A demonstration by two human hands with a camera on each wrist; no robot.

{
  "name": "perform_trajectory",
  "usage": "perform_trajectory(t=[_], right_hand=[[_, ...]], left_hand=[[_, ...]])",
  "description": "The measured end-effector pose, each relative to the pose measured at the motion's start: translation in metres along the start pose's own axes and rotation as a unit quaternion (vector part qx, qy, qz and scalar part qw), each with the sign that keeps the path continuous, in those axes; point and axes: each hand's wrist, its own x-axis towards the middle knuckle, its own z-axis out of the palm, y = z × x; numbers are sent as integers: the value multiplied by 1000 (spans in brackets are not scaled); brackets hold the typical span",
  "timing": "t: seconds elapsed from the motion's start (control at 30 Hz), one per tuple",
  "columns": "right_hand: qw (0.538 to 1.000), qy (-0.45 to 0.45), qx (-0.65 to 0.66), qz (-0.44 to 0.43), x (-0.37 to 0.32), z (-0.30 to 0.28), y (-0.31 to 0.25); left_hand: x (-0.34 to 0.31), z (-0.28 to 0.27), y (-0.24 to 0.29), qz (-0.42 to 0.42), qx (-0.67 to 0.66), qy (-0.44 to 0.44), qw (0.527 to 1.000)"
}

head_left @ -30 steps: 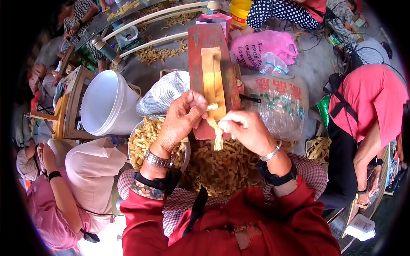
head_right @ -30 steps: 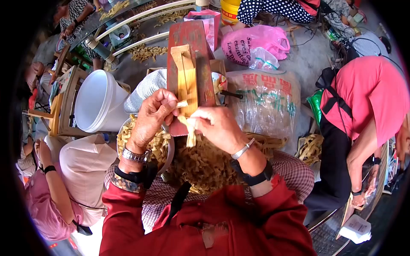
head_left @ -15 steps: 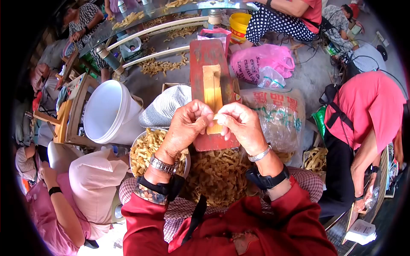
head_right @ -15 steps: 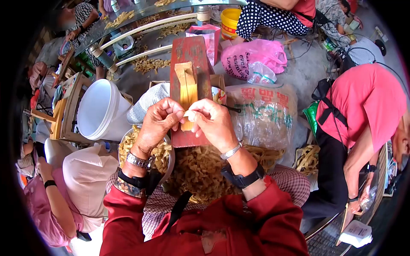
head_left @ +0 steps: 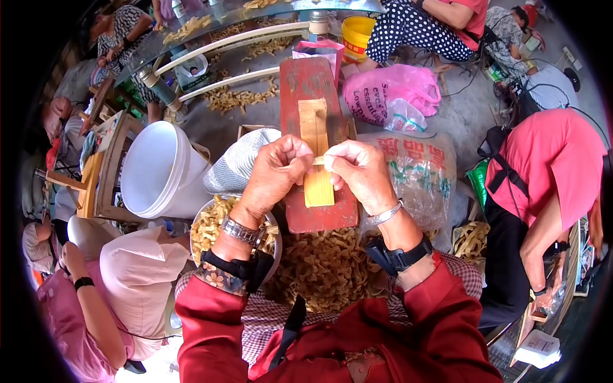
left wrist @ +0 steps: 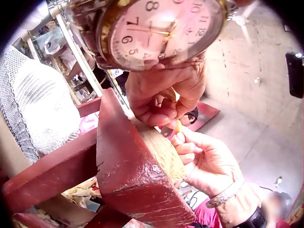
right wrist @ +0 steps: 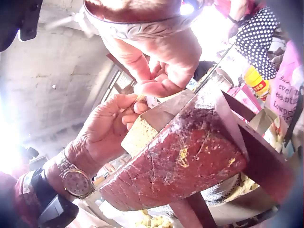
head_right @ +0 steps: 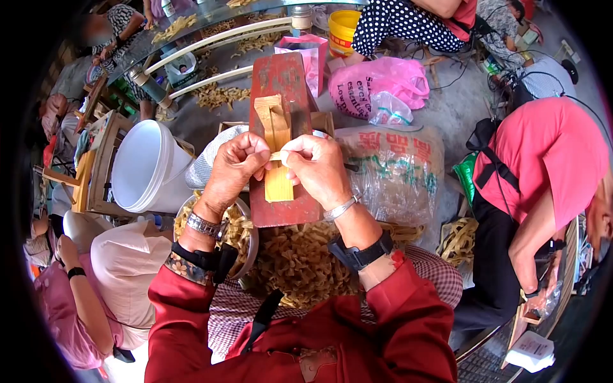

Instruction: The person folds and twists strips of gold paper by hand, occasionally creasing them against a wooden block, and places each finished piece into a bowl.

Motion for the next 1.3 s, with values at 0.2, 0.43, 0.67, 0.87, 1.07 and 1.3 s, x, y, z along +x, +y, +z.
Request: perform_trajectory(t=[0.2,0.43,0.67,0.87,1.07,1.3], right_hand=[[1000,-1,-3,15,-1,2,-4],[990,1,-137,-46,6,4,16],[991,133,-29,11,-4,-39,19],[992,87,-49,72,18,-85,62],[963,79,-193,169,-8,-127,78],[815,-75,-335,467,-94,-168,136]], left_hand=[[2,-3,-2,-4,-25,-8,1000],[6,5,-17,55,114,51,991],[-32,11,-1,-5,85,120,989],[-99,16,-23,-11,31,150,988],[-135,17,-47,16,10,173,985],[-141,23,-82,-32,29,147,988]])
